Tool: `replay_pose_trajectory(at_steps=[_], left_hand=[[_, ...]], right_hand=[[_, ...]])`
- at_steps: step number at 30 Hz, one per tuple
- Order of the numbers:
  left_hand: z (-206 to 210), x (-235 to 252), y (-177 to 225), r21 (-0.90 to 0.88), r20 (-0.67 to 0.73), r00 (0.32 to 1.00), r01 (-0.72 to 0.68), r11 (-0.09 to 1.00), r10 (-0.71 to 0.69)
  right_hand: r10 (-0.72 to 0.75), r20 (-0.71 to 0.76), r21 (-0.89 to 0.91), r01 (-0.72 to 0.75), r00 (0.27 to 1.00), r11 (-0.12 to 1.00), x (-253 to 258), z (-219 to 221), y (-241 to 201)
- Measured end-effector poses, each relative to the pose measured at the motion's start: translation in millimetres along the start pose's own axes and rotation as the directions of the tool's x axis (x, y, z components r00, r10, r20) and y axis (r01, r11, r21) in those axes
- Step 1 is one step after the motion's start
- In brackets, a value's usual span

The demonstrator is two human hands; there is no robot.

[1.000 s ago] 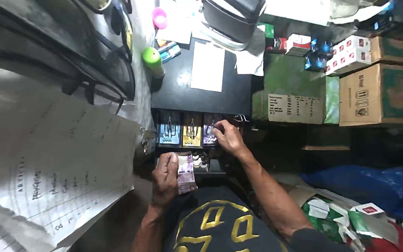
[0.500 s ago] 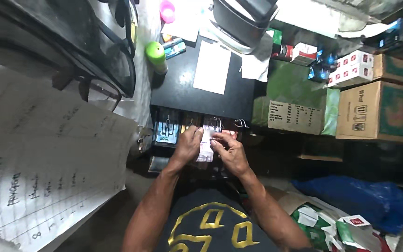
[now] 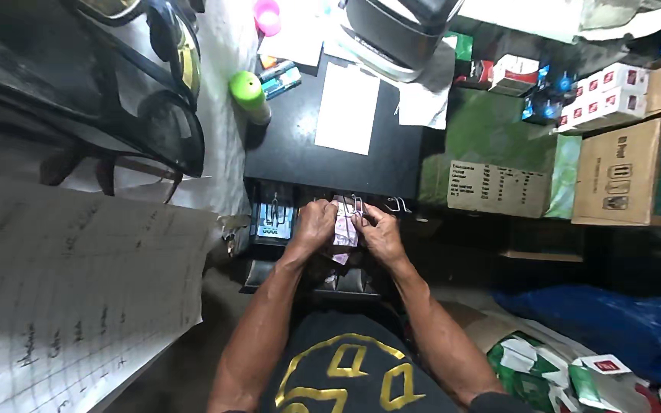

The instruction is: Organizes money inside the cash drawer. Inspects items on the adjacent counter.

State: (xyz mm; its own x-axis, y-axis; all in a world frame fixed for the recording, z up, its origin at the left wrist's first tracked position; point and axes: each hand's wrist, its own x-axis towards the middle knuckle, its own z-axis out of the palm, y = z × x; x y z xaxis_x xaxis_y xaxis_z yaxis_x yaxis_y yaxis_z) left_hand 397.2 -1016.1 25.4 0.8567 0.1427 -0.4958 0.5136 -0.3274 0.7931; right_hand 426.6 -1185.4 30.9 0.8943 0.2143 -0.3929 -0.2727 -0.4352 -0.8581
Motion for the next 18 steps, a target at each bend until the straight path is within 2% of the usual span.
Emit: replay_pose_trajectory(at_steps=[7, 14, 18], left_hand=[[1, 3, 10, 0.060, 0.016, 1.000, -0.010, 0.998, 0.010], [7, 13, 8, 0.077, -0.009, 1.000, -0.006, 0.997, 0.007], [14, 14, 10, 0.128, -0.078, 0.996, -0.030, 0.991, 0.040]], right_hand=[[0.118, 0.046, -0.109, -0.112, 0.992, 0.988, 7, -3, -7], [0.123, 0.040, -0.165, -0.115, 0.992, 0.980, 7, -6, -3], [0.025, -0.097, -0.065, -0.032, 0.995, 0.997, -4, -1, 2]])
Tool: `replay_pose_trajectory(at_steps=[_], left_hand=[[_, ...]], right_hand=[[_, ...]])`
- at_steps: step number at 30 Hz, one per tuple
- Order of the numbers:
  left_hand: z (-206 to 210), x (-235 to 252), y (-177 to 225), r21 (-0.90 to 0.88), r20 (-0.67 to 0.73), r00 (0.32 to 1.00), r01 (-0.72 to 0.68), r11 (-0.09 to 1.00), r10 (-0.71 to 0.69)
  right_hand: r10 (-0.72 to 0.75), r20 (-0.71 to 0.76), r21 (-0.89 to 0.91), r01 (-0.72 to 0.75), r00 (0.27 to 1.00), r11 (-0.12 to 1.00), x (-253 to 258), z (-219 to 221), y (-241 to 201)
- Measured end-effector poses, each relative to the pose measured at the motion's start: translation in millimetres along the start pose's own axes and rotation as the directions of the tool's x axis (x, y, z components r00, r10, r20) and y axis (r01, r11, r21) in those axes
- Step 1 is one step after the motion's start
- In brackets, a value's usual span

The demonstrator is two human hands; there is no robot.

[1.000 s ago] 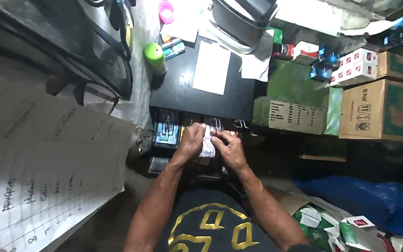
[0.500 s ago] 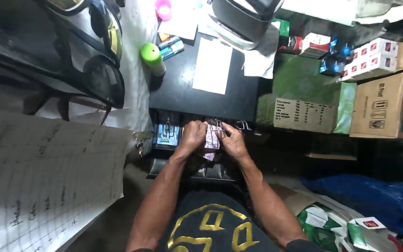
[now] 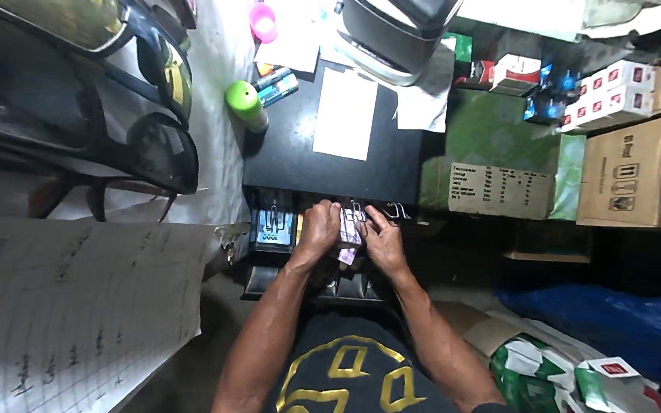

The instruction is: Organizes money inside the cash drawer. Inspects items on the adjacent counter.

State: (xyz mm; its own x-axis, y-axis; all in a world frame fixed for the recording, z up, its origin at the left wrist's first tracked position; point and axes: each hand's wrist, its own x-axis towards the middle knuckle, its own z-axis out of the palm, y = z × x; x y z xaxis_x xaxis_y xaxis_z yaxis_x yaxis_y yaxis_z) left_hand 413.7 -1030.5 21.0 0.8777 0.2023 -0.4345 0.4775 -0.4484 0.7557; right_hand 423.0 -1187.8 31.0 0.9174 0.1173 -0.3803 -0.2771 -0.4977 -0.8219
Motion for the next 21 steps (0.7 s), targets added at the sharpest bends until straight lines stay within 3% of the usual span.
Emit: replay_pose_trajectory(at_steps=[4, 9, 13, 16, 21], left_hand=[[1, -1, 1, -0.023, -0.027, 1.000, -0.008, 1.000, 0.008], [-10, -11, -3, -0.039, 0.076, 0.997, -0.001, 0.999, 0.004], [-9, -12, -10, 0.003, 0.070, 0.997, -0.024, 1.000, 0.024], [-4, -12, -10, 0.039, 0.015, 0.998, -0.064, 0.997, 0.063], [3, -15, -7, 0.182, -0.057, 0.986, -0.145, 0.973, 0.157]], right_hand=[[-0.127, -0.142, -0.021, 0.125, 0.982, 0.992, 4, 11, 12], [-0.218, -0.194, -0.230, 0.171, 0.956, 0.958, 8, 21, 19], [-0.295, -0.237, -0.307, 0.217, 0.925, 0.927, 5, 26, 20], [-0.387, -0.219, -0.430, 0.268, 0.896, 0.862, -3, 20, 12], [-0.525, -0.064, -0.556, 0.407, 0.848, 0.725, -24, 5, 11]])
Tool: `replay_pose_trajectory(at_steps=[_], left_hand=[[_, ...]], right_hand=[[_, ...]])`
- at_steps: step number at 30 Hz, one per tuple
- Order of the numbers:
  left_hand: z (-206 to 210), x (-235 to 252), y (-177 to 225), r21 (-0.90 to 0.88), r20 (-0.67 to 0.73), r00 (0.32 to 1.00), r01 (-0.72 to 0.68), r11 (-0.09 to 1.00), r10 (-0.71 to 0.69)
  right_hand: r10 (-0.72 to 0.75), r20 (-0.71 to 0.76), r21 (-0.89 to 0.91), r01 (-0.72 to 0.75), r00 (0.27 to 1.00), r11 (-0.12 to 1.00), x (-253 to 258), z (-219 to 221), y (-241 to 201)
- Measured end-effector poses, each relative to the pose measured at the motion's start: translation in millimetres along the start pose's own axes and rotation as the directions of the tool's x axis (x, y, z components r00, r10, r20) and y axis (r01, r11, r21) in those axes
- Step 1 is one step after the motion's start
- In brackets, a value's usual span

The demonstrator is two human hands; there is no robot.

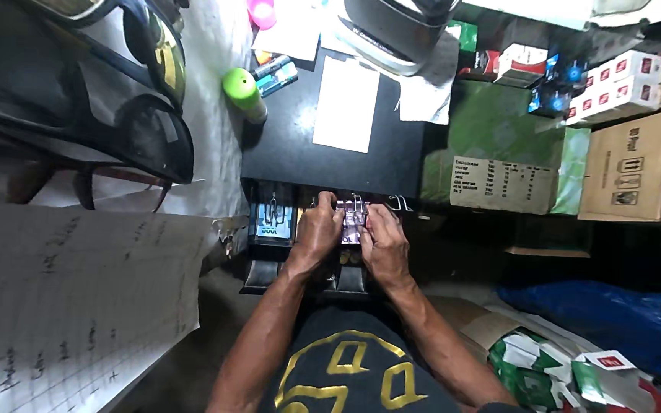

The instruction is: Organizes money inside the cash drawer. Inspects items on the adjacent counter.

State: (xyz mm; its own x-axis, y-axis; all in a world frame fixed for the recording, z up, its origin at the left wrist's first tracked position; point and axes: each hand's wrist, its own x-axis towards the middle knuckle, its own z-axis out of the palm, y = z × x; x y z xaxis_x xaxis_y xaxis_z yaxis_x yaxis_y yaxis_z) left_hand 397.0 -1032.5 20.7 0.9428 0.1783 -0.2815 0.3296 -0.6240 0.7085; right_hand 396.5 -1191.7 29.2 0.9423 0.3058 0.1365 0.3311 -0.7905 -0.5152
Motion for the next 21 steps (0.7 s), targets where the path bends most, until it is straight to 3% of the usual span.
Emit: replay_pose_trajectory(at_steps=[3, 8, 11, 14, 17, 21], left_hand=[[3, 0, -2, 0.103, -0.029, 0.993, -0.108, 0.989, 0.111], [-3, -5, -1, 0.235, -0.045, 0.982, -0.168, 0.957, 0.183], [-5, -14, -12, 0.272, -0.045, 0.937, -0.324, 0.906, 0.348], [-2, -22, -20, 0.301, 0.065, 0.894, -0.442, 0.845, 0.444], [1, -25, -22, 0.338, 0.236, 0.901, -0.428, 0.838, 0.365], [2, -26, -22, 0.356, 0.261, 0.900, -0.426, 0.832, 0.349]], right_hand=[[-0.103, 0.122, -0.098, 0.115, 0.987, 0.988, 3, 3, -1], [-0.007, 0.450, -0.304, 0.160, 0.893, 0.939, 21, 5, -6], [-0.024, 0.478, -0.314, 0.196, 0.878, 0.929, 25, 4, -5], [-0.056, 0.457, -0.300, 0.213, 0.888, 0.930, 26, 2, -3], [-0.061, 0.454, -0.269, 0.202, 0.889, 0.942, 26, 4, 0], [-0.093, 0.430, -0.221, 0.205, 0.898, 0.954, 21, -10, 1]])
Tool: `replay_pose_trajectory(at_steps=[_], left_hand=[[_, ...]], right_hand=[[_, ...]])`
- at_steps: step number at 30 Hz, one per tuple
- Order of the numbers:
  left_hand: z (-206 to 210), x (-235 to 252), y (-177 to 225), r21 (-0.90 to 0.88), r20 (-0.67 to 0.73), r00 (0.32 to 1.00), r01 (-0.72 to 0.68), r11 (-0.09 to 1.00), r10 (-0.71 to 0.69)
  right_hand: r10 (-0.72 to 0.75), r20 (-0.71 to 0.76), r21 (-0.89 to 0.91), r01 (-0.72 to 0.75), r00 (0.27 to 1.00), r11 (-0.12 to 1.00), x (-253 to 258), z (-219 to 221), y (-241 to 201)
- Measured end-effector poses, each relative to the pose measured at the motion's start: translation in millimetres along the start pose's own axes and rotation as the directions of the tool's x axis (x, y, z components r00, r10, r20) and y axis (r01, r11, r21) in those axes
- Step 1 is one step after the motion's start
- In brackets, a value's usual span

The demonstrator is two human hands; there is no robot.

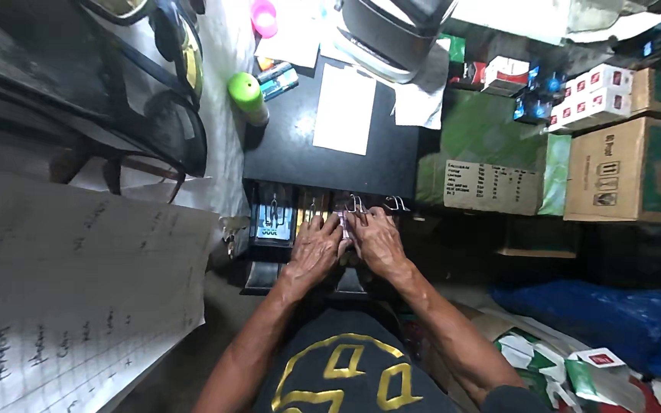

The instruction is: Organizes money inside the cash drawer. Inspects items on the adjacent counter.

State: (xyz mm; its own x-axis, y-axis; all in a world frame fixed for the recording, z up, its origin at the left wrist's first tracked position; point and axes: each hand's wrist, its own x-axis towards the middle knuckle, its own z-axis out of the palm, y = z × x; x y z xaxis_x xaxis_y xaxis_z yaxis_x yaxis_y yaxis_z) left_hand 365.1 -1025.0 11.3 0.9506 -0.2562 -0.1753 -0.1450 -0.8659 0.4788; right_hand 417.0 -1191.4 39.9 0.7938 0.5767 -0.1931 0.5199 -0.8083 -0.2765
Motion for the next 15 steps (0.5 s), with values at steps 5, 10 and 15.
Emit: replay_pose_trajectory(at_steps=[5, 10, 15], left_hand=[[4, -4, -1, 0.003, -0.019, 1.000, -0.006, 1.000, 0.006], [5, -5, -3, 0.016, -0.049, 0.999, -0.023, 1.000, 0.024], [6, -9, -3, 0.016, -0.129, 0.991, -0.039, 0.999, 0.041]], right_hand=[[0.063, -0.408, 0.182, 0.014, 0.911, 0.983, -29, -27, -17], [0.071, -0.464, 0.183, 0.017, 0.883, 0.983, -20, -27, -30], [0.045, -0.422, 0.214, 0.051, 0.906, 0.976, -24, -15, -18]])
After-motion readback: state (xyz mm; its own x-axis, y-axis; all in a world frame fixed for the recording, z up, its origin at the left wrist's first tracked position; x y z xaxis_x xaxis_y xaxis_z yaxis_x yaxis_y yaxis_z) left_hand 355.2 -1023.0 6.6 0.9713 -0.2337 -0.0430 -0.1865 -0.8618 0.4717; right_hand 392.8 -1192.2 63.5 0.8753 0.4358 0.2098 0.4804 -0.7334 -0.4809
